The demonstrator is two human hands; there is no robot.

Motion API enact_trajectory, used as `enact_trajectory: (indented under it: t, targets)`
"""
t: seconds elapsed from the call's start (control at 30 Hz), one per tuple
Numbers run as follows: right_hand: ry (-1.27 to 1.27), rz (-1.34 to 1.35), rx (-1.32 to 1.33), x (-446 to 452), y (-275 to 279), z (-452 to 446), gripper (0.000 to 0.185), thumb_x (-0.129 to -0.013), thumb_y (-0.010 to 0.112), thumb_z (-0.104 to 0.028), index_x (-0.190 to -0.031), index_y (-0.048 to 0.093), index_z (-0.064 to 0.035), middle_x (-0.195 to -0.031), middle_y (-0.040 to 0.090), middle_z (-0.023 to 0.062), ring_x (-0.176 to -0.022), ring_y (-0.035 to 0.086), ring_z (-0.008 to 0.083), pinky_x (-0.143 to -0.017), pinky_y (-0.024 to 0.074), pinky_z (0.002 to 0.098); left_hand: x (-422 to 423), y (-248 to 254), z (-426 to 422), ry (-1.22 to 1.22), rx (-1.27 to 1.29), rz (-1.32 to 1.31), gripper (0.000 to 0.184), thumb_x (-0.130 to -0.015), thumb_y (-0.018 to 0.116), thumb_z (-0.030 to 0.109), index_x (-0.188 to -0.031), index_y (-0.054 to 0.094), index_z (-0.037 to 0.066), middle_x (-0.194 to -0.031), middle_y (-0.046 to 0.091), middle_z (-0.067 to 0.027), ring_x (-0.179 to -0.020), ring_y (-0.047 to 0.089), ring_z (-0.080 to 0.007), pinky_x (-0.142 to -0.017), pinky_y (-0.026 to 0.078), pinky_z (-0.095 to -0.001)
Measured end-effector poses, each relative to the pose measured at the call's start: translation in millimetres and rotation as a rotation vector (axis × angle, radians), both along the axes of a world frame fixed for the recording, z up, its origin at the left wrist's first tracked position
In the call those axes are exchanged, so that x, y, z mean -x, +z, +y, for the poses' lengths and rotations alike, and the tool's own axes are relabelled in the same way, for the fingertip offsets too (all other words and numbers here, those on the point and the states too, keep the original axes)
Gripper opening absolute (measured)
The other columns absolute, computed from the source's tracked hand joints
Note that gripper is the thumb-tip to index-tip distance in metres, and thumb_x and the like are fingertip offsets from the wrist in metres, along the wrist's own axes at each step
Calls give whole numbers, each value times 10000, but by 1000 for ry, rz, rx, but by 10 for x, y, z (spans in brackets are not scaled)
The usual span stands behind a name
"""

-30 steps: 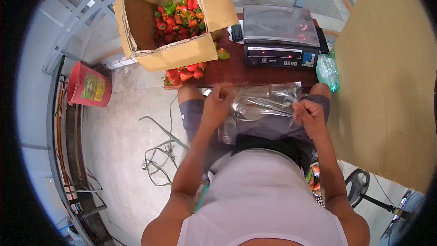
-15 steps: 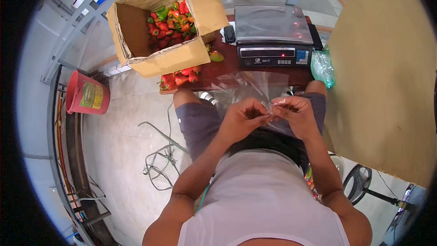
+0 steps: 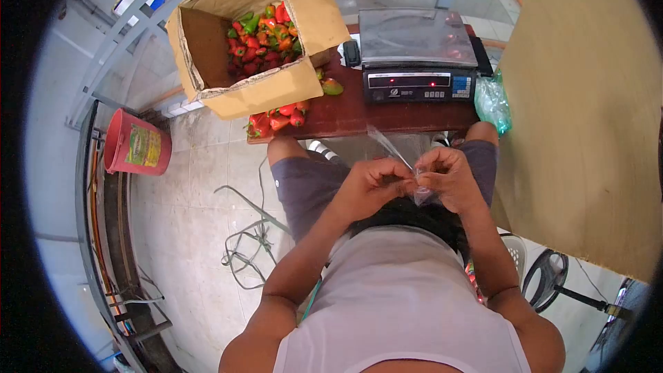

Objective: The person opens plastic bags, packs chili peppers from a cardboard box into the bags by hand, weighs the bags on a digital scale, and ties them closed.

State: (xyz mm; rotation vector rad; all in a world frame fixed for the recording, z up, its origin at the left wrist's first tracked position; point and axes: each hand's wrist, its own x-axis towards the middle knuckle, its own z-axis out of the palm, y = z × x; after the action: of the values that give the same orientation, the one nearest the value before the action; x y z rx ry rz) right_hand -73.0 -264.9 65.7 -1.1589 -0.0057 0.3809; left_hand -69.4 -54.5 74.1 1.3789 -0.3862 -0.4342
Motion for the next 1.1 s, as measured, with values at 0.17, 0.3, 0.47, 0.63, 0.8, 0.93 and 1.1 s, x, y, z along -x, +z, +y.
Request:
enact_trajectory:
  t: [0.17,0.3,0.47,0.63,0.8,0.93,1.1]
  targets:
    - [-118,-286,609,-62,-205,-192,166,-789,749,14,-942,687,-3,-813,705,39,-710,647,86,-665,528,232,-28,-1,141,121,415,276,64,-898,685,13,-947,647,29,-922,688,-33,-883,632,-95,-808,500,-248]
    - [-265,-383,633,-164,-401,-220,94,-819,617,47,-896,622,-5,-803,674,47,-732,634,93,-686,524,254,-50,-267,176,59,512,315,145,-872,723,66,-981,629,51,-918,647,-34,-864,595,-90,-796,483,-246]
    - [-137,63,-245,-99,-127,-64,140,-835,470,83,-838,563,-22,-779,616,44,-745,618,123,-704,509,274,-75,-462,213,303,-439,-87,161,-884,700,60,-999,591,89,-868,627,-29,-766,568,-93,-718,483,-255]
    - [-2,-299,258,-102,-378,-27,142,-793,503,88,-808,594,-19,-782,622,54,-711,610,166,-674,495,295,-117,-374,151,554,320,587,147,-903,684,68,-995,574,100,-832,634,-8,-727,604,-128,-708,525,-298]
    - [-269,-571,803,-125,-427,122,178,-766,478,105,-804,610,-10,-757,606,39,-675,576,143,-655,478,265,-120,-639,187,311,538,599,216,-898,690,56,-1058,554,109,-854,614,-16,-777,630,-173,-747,541,-351]
    - [-94,-39,-120,-171,-596,-69,255,-749,473,116,-891,626,-30,-777,594,22,-693,584,136,-665,498,260,-43,-684,110,475,-272,-108,380,-822,711,-45,-1132,542,94,-880,594,-24,-804,567,-129,-741,492,-293]
    - [64,175,-266,-54,-68,139,230,-762,605,13,-979,592,-63,-834,578,11,-730,588,121,-629,495,276,-153,-760,132,563,428,767,434,-811,662,-87,-1187,537,89,-915,606,-42,-814,608,-132,-699,504,-263]
